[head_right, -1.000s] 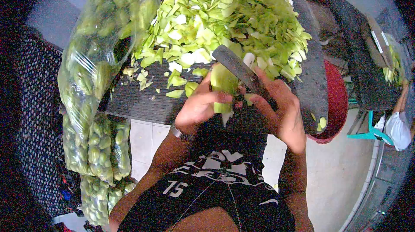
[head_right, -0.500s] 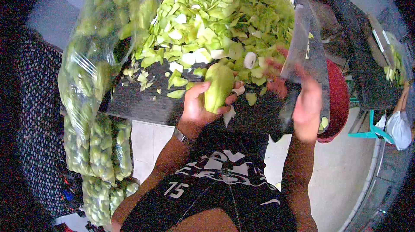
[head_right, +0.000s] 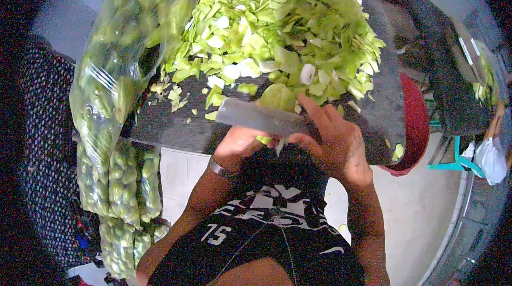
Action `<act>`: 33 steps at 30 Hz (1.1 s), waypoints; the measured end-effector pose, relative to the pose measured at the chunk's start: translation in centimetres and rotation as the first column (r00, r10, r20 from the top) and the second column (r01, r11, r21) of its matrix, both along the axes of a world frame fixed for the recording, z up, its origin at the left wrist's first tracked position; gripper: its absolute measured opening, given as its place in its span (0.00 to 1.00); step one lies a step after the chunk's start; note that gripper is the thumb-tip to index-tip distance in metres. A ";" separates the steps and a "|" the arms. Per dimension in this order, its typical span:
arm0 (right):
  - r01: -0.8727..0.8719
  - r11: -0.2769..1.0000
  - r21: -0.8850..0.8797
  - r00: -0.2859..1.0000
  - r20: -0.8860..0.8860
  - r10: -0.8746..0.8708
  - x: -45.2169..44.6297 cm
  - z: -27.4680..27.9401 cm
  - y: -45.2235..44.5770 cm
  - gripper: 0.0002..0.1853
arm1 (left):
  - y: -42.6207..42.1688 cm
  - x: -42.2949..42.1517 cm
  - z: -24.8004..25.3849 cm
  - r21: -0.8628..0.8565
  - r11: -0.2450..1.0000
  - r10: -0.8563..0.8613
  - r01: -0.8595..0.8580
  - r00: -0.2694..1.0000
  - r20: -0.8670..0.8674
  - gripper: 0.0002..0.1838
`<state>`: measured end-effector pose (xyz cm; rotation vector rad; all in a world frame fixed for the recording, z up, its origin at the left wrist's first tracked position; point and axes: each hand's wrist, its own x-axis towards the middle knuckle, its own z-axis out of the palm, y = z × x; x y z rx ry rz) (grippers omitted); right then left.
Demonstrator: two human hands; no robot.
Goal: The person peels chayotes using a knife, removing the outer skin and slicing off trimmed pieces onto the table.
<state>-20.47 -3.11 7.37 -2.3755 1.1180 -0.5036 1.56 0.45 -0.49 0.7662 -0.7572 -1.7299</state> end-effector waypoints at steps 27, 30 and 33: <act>0.040 0.953 0.301 0.982 0.162 -0.093 -2.6 -3.5 -6.6 0.27 | 0.3 0.1 3.5 -0.003 0.999 0.054 -0.054 0.982 0.184 0.31; 0.150 0.946 0.289 0.973 0.125 -0.193 -1.3 -3.6 -5.9 0.27 | -0.2 0.1 2.6 -0.050 0.993 0.119 -0.109 0.953 0.278 0.31; 0.098 0.942 0.319 0.995 -0.012 -0.100 -0.3 -0.8 -4.4 0.28 | 0.0 0.5 2.3 -0.039 0.988 0.155 -0.150 0.947 0.282 0.34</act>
